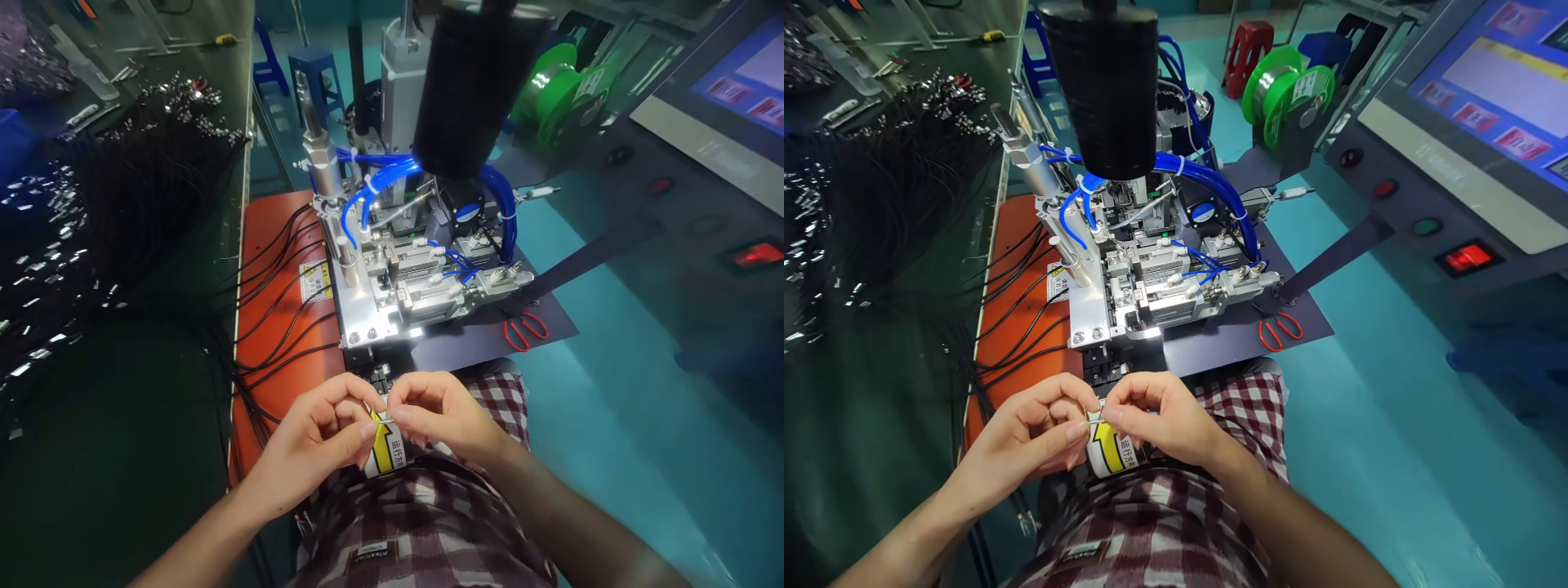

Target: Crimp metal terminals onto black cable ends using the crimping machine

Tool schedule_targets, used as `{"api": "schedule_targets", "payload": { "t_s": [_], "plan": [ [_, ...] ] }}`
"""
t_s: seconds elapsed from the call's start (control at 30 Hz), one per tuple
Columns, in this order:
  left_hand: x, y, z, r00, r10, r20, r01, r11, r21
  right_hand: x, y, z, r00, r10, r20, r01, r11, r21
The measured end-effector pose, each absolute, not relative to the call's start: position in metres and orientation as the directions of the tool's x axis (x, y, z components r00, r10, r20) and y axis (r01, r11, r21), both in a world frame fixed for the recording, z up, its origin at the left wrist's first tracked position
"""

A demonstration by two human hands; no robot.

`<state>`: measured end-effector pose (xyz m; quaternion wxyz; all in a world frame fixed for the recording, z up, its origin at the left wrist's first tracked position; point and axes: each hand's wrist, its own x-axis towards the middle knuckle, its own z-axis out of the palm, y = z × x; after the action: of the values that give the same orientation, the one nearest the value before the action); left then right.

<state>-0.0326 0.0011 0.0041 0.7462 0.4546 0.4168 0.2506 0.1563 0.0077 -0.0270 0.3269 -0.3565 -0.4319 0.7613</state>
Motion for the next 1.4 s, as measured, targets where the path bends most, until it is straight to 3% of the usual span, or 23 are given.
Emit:
{"api": "schedule_targets", "payload": {
  "t_s": [0.27,0.37,0.57,0.73,0.97,1.4],
  "plan": [
    [-0.037,0.005,0.003,0.610,0.686,-0.397,0.041,0.473,0.880,0.167,0.020,-0.020,-0.686,0.689,-0.233,-0.050,-0.365,-0.930],
    [-0.036,0.006,0.002,0.601,0.691,-0.401,0.008,0.496,0.868,0.164,0.018,-0.021,-0.675,0.712,-0.196,-0.072,-0.328,-0.942],
    [-0.033,0.002,-0.001,0.480,0.757,-0.443,-0.052,0.529,0.847,0.144,-0.002,-0.021,-0.408,0.896,-0.173,-0.084,-0.226,-0.971],
    [-0.027,-0.001,-0.002,0.347,0.789,-0.508,-0.083,0.565,0.821,0.126,-0.022,-0.022,-0.194,0.961,-0.198,-0.019,-0.205,-0.979],
    [-0.023,-0.006,0.000,0.250,0.785,-0.567,-0.084,0.601,0.795,0.121,-0.028,-0.030,-0.097,0.993,-0.060,0.105,-0.050,-0.993],
    [-0.016,-0.004,0.003,0.213,0.750,-0.627,-0.067,0.651,0.756,0.139,-0.006,-0.019,-0.191,0.960,-0.207,0.002,-0.211,-0.978]
  ]
}}
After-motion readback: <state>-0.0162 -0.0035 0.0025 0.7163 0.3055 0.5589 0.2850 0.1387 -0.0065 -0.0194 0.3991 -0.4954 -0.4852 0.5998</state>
